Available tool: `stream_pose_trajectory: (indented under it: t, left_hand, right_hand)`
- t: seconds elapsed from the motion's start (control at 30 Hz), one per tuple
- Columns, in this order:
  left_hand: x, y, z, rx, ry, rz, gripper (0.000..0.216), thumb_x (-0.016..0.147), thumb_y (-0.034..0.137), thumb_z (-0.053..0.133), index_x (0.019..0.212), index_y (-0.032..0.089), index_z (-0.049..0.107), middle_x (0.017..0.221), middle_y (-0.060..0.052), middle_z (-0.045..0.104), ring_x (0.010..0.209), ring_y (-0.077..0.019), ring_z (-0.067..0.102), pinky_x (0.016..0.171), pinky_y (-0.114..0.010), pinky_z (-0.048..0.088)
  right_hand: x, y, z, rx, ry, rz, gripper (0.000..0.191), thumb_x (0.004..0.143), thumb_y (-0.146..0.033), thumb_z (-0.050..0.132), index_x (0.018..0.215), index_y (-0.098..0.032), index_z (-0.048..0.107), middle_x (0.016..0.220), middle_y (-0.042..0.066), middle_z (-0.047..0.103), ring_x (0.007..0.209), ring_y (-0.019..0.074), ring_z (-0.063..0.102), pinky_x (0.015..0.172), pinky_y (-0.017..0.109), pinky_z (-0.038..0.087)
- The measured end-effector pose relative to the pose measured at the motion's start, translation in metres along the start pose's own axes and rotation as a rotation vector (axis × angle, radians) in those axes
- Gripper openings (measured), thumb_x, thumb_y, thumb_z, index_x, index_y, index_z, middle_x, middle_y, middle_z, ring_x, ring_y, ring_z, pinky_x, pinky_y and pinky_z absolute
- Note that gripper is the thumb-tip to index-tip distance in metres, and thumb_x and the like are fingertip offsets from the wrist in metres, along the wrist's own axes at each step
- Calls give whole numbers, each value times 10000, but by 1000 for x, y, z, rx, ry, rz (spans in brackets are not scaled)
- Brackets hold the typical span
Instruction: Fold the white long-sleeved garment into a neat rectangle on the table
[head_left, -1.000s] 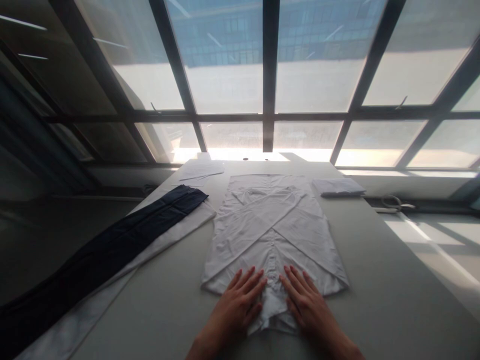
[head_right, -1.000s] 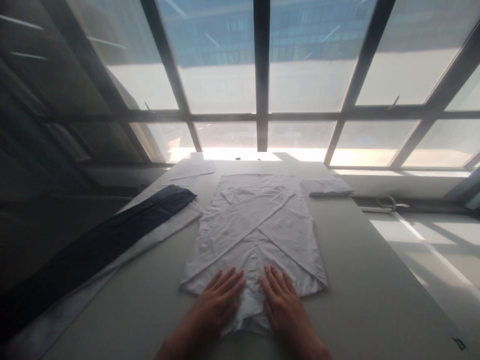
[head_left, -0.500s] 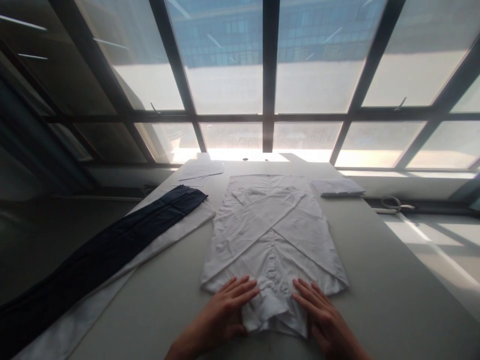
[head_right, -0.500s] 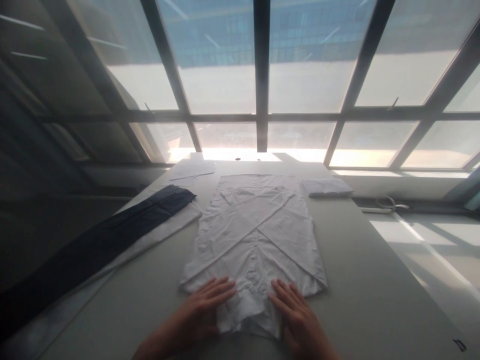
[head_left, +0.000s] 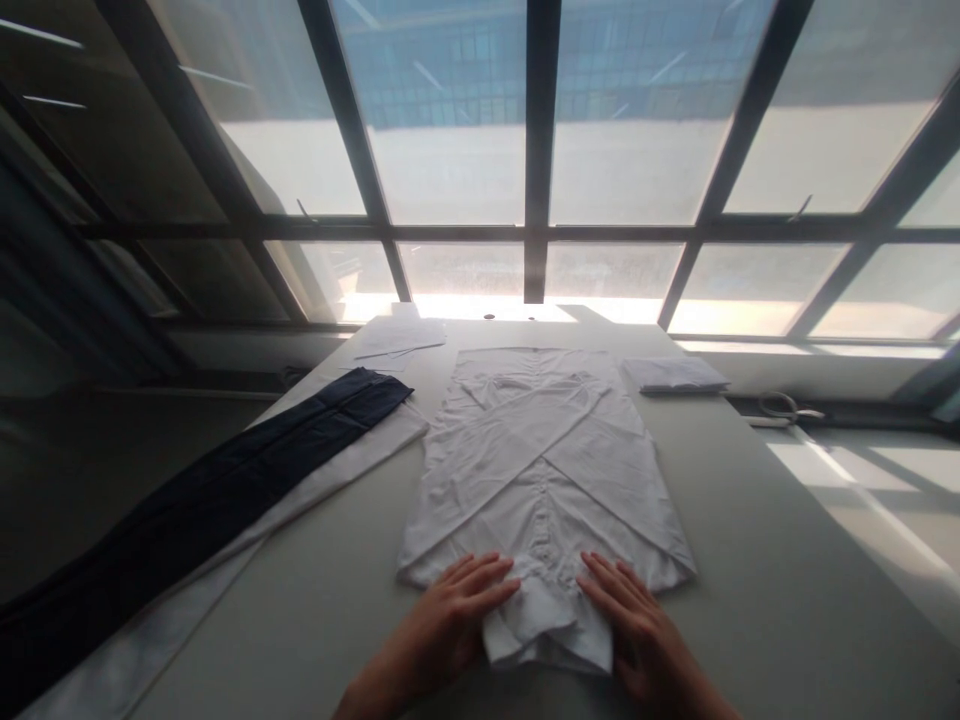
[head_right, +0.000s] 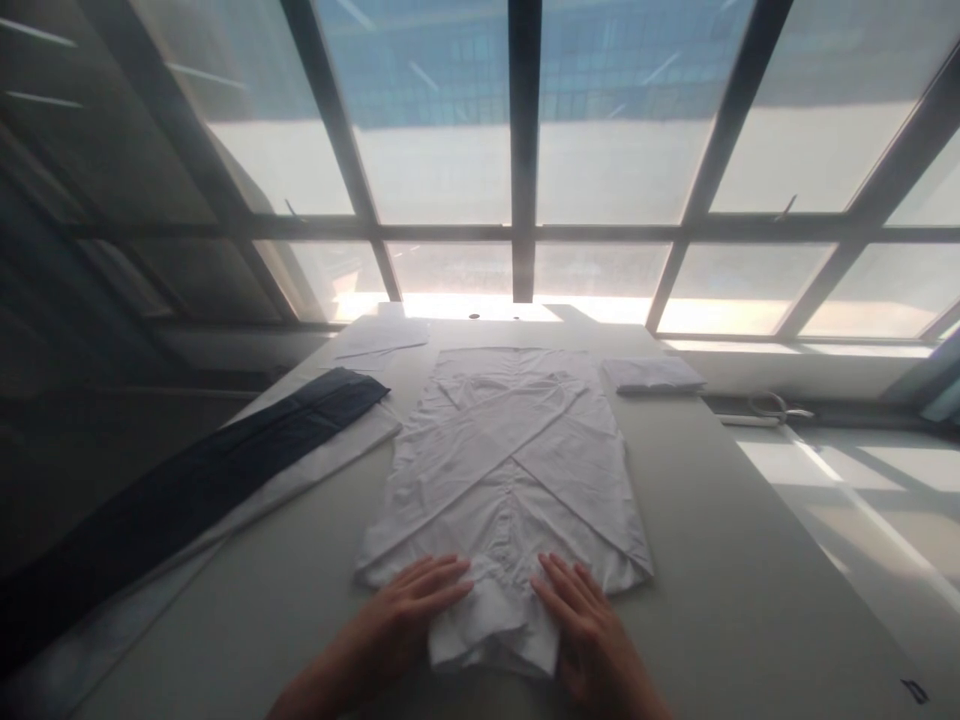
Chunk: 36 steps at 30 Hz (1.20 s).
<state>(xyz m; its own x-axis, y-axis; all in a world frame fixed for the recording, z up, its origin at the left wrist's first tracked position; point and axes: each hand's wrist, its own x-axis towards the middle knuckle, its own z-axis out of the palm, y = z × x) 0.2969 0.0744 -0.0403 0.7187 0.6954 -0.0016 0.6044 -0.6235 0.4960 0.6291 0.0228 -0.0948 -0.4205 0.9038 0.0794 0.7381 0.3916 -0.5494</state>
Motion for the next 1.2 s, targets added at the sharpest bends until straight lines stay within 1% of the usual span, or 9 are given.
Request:
stream_pose_trajectory:
  t: [0.17, 0.27, 0.4, 0.5, 0.63, 0.73, 0.93, 1.07, 1.2]
  left_hand:
    - [-1, -12, 16, 9, 31, 15, 535, 955, 229, 621, 1444, 447, 617, 1543, 28, 558, 1433, -302, 522, 1228, -516, 392]
    - [3, -8, 14, -60, 64, 3, 381, 1029, 298, 551, 1362, 416, 695, 1478, 2, 627, 1377, -285, 582, 1186, -465, 448]
    - [12, 6, 2, -248, 126, -62, 341, 1072, 425, 491, 1241, 323, 770, 1327, -57, 724, 1175, -255, 699, 1023, -352, 547]
    - [21, 7, -6, -379, 210, -119, 449, 1073, 499, 459, 1007, 217, 802, 1079, -84, 766, 946, -228, 708, 856, -301, 546]
    - [36, -7, -5, -398, 331, -308, 604, 1018, 629, 447, 671, 166, 624, 683, -19, 602, 671, -172, 536, 628, -269, 405]
    - [49, -18, 0, -384, 341, -451, 595, 956, 672, 444, 609, 190, 479, 574, 27, 429, 595, -142, 409, 573, -274, 273]
    - [65, -20, 7, -287, 400, -524, 530, 906, 625, 453, 578, 212, 393, 563, 32, 405, 581, -137, 386, 581, -285, 228]
    - [61, -19, 7, -268, 434, -522, 516, 942, 596, 458, 638, 190, 554, 582, 19, 494, 585, -151, 456, 595, -280, 276]
    - [53, -22, 5, -378, 347, -499, 523, 865, 546, 627, 1178, 138, 721, 729, 11, 625, 664, -177, 565, 645, -265, 387]
  right_hand:
    - [1, 13, 13, -7, 51, -37, 844, 691, -81, 507, 1510, -268, 591, 1630, 42, 403, 1521, 284, 379, 1252, 527, 316]
    - [4, 14, 16, 37, 117, -33, 648, 810, -108, 498, 1406, -276, 690, 1563, 75, 526, 1455, 283, 488, 1216, 512, 383]
    - [12, 3, 6, 223, 242, 13, 383, 955, -251, 505, 1205, -260, 795, 1338, 140, 696, 1246, 290, 644, 1060, 438, 527]
    - [24, -11, -8, 384, 286, 92, 355, 1008, -426, 521, 1074, -224, 806, 1121, 140, 733, 1055, 273, 686, 917, 366, 565]
    - [43, -19, -16, 420, 420, 266, 581, 1021, -630, 435, 704, -197, 658, 771, 55, 633, 712, 199, 592, 661, 281, 496]
    - [54, -14, -10, 377, 474, 383, 634, 960, -736, 452, 638, -202, 569, 636, 4, 533, 606, 169, 493, 569, 261, 399]
    - [62, -2, 0, 298, 402, 483, 548, 955, -664, 474, 741, -194, 659, 667, 40, 660, 657, 216, 616, 615, 277, 402]
    - [61, -5, 4, 171, 417, 557, 457, 973, -565, 467, 1024, -215, 755, 894, 95, 779, 847, 286, 730, 705, 314, 466]
    - [60, -10, 9, 48, 460, 533, 457, 1011, -516, 425, 1121, -217, 754, 951, 111, 790, 882, 284, 749, 722, 318, 486]
